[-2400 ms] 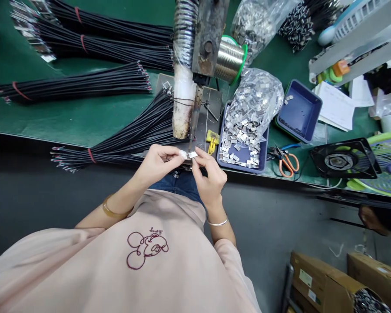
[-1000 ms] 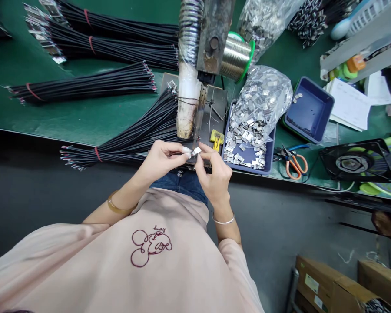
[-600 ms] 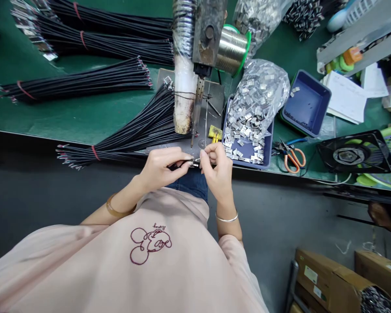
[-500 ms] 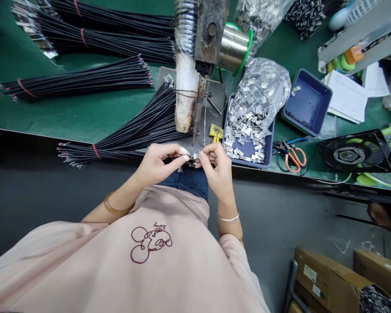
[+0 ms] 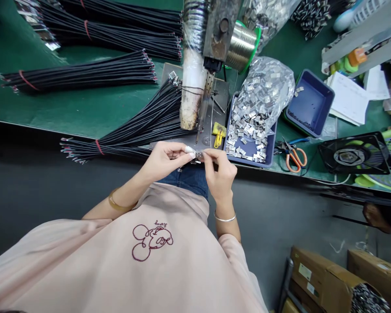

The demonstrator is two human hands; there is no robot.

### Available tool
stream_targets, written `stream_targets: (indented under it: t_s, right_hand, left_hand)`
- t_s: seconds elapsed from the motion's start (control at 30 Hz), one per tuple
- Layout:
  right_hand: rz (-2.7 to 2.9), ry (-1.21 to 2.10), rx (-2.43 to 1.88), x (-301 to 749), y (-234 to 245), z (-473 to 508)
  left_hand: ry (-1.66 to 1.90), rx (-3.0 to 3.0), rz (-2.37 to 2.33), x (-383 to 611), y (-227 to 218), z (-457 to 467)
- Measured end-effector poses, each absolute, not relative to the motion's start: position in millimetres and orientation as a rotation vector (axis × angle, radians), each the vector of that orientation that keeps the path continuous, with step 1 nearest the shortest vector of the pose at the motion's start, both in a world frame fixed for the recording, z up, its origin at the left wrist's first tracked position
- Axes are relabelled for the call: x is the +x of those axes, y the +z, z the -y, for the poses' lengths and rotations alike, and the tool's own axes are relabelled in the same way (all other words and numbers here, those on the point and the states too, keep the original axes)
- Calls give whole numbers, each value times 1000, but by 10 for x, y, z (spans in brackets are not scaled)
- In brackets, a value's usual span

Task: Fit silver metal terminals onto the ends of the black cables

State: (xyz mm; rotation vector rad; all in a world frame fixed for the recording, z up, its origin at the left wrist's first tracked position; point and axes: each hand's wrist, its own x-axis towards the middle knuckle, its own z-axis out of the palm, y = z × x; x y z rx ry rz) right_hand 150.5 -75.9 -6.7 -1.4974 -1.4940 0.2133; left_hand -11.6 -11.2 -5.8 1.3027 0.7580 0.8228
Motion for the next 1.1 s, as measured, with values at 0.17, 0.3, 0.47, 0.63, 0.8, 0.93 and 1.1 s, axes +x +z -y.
stream_targets:
  t_s: [0.17, 0.3, 0.47, 0.63, 0.8, 0.93, 1.1]
  right_hand:
    - [1244, 306, -1606, 1411, 7, 863]
    - [1451, 288, -1690, 1352, 46, 857]
    - [1582, 199, -1689, 1339, 1, 790]
    - [1505, 400, -1693, 1353, -10, 786]
    - [1313, 779, -1537, 1394, -36, 759]
    - [1090, 862, -1296, 1454, -83, 696]
    - [972, 491, -1140, 1491, -28, 719]
  left_hand:
    - [905, 1298, -812, -91, -99, 123]
    - [945, 1374, -880, -79, -122, 167]
    - [950, 1543, -903, -85, -146, 193]
    - [947, 1691, -871, -114, -142, 167]
    - [859, 1626, -785, -133, -99, 169]
    - [795, 1371, -735, -133, -83, 137]
    - [812, 1169, -737, -102, -98, 77]
